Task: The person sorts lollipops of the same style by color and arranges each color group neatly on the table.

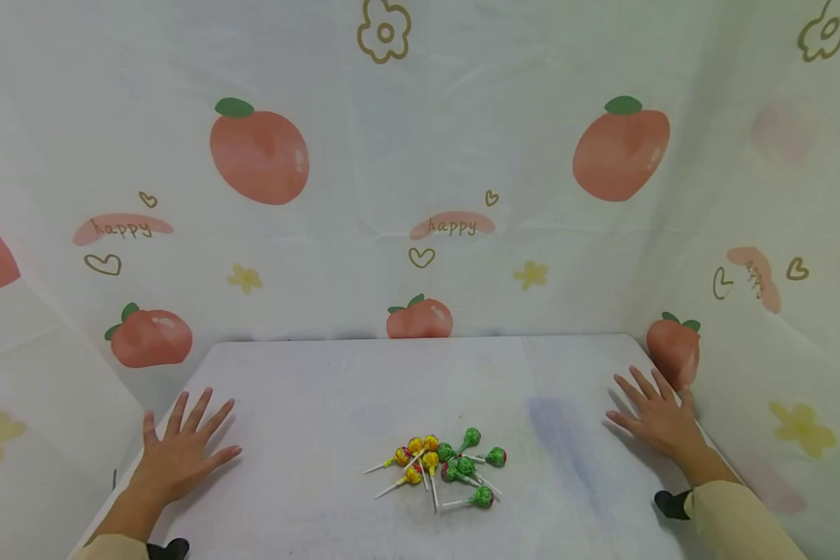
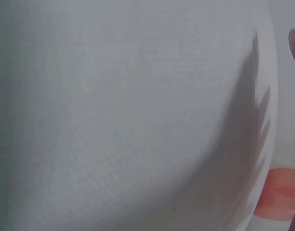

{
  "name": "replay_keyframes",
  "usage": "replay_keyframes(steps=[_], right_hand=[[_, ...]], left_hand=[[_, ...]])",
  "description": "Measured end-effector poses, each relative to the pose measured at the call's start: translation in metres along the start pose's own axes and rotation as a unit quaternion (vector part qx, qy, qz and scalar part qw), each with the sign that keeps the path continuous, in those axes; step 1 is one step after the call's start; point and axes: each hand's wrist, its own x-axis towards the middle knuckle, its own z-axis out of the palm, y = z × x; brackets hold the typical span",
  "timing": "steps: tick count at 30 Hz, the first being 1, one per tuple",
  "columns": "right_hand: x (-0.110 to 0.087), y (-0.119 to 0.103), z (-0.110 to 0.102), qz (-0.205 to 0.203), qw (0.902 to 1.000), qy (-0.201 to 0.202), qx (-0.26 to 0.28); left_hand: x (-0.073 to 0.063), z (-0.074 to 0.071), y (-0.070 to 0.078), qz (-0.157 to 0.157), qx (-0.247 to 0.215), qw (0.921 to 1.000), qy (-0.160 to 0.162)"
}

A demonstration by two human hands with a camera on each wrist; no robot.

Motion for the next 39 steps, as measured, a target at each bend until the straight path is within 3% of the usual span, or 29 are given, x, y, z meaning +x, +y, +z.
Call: replay_keyframes(steps=[11, 23, 32, 39], right_hand=[[-0.001, -0.01, -0.004, -0.02, 0.9994, 0.021, 0.016], [0.003, -0.023, -0.005, -0.049, 0.9966, 0.053, 0.041], [0.003, -0.041, 0.004, -0.068, 0.9927, 0.082, 0.056], [0.007, -0.064, 0.006, -0.089, 0.9857, 0.096, 0.106]], left_hand=[[-0.001, 0.002, 0.003, 0.001, -0.009, 1.0, 0.004], [0.004, 0.0, 0.016, -0.001, -0.021, 0.9997, -0.009], [0.004, 0.005, 0.03, 0.006, -0.061, 0.9979, 0.018], [0.003, 0.005, 0.042, 0.026, -0.086, 0.9952, 0.037]])
